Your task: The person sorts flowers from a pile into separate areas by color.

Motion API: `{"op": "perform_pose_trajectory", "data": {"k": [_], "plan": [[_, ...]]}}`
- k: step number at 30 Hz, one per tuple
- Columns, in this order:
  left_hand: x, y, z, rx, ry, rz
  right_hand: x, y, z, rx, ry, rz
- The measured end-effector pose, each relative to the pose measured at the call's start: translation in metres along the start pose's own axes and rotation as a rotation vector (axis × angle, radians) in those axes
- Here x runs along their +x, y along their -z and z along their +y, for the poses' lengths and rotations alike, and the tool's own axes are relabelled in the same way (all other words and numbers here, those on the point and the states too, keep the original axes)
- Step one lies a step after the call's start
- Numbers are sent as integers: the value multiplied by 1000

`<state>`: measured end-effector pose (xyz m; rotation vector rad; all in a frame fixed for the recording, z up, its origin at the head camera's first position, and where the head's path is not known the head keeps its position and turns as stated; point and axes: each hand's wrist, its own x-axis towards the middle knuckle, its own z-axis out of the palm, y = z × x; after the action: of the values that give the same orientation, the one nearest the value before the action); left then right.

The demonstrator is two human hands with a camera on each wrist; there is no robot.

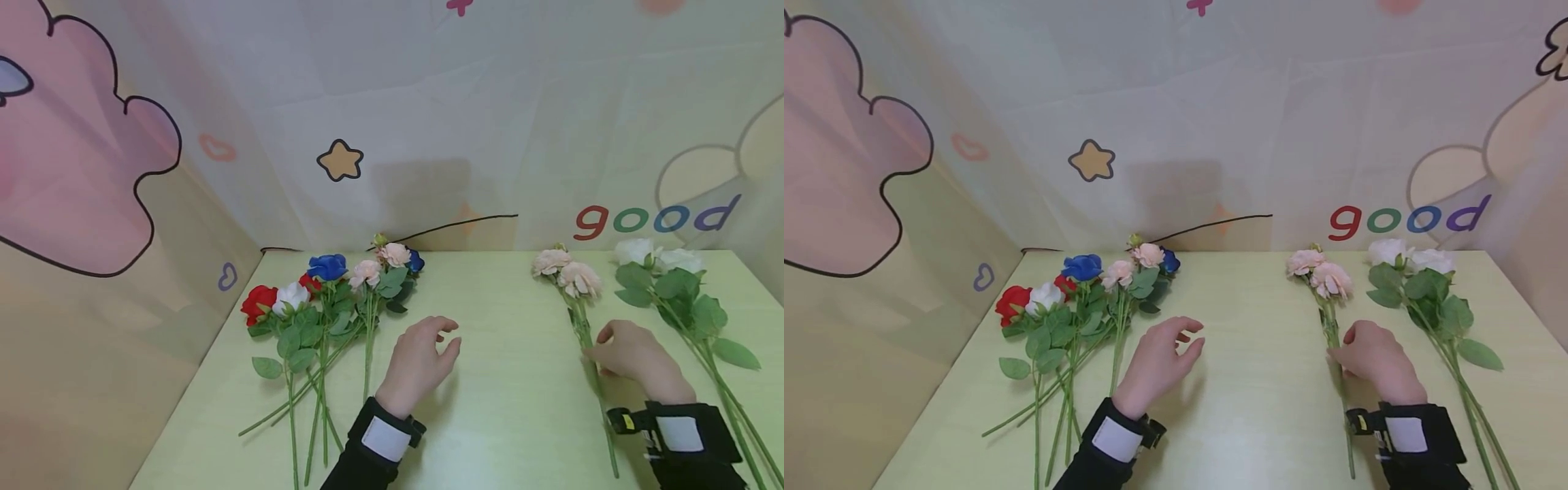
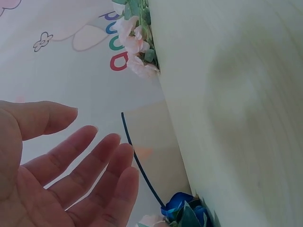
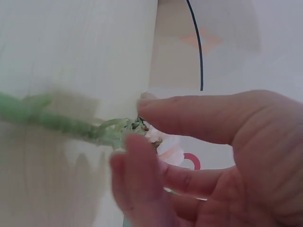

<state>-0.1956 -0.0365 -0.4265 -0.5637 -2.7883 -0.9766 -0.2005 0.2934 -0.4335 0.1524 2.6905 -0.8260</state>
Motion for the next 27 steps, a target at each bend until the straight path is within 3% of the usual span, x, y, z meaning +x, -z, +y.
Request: {"op": "perform_pose_trajectory", "data": {"k": [8, 17, 21, 27], "plan": [[1, 7, -3, -49, 15, -6, -2, -6, -10, 21, 170, 214], [1, 29, -7, -81, 39, 57, -3, -23, -54, 216, 323, 315], [1, 36, -13, -84, 66, 77, -3, -30, -71, 327, 368, 324], [0, 46, -25, -53, 141, 125, 0, -46, -97, 465, 397, 245]]}}
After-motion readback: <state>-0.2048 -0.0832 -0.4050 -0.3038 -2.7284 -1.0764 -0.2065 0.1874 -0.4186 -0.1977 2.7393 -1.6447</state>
